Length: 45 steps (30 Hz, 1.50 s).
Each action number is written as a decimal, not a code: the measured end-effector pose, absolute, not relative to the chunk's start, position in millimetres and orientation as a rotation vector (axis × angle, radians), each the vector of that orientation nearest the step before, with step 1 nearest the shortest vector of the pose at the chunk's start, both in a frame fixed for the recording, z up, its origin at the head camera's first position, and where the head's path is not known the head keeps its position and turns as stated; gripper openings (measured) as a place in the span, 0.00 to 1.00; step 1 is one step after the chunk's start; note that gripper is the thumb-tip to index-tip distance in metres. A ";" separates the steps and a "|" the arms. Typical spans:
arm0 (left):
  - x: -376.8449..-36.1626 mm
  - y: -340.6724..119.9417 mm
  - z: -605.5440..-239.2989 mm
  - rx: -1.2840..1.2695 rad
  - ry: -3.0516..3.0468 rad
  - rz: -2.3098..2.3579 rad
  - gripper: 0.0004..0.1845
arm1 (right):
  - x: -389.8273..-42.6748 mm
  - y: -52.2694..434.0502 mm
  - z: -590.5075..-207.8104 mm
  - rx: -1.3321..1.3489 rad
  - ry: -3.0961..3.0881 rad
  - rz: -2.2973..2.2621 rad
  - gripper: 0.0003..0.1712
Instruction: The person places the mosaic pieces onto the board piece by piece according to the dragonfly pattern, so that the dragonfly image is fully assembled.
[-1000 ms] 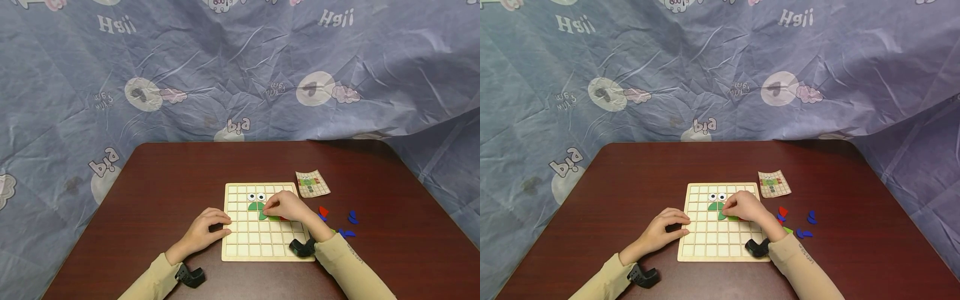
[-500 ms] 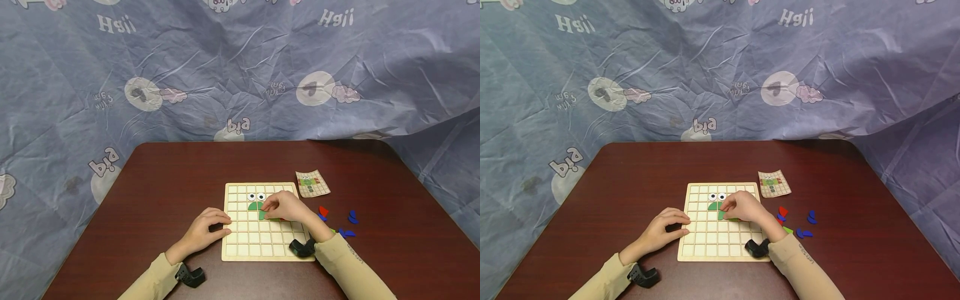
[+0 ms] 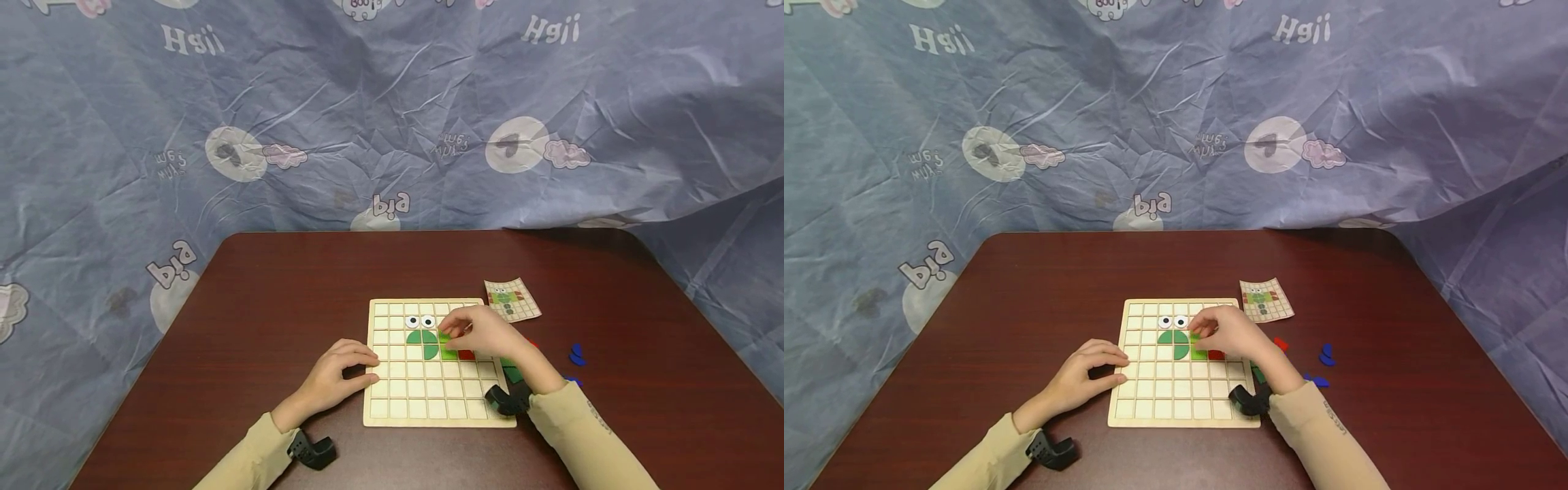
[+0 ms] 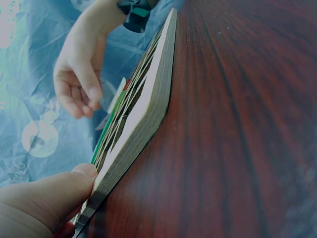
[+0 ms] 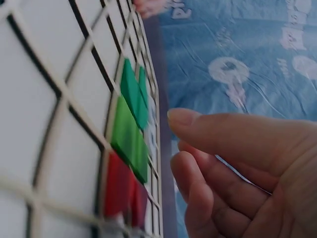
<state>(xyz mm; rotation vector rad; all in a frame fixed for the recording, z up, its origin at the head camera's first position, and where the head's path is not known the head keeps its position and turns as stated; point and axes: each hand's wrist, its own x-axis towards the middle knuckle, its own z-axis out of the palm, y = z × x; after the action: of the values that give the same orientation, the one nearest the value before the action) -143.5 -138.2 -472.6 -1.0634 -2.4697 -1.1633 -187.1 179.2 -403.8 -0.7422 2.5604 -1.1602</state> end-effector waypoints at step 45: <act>-143.6 -137.9 -472.8 -1.058 -2.471 -1.166 0.11 | -155.6 285.2 -422.1 -0.814 2.587 -1.074 0.10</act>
<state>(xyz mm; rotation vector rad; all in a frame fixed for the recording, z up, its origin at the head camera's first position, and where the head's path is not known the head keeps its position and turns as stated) -143.6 -137.9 -472.8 -1.0582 -2.4706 -1.1663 -155.6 285.2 -422.1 -0.8137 2.5873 -1.0736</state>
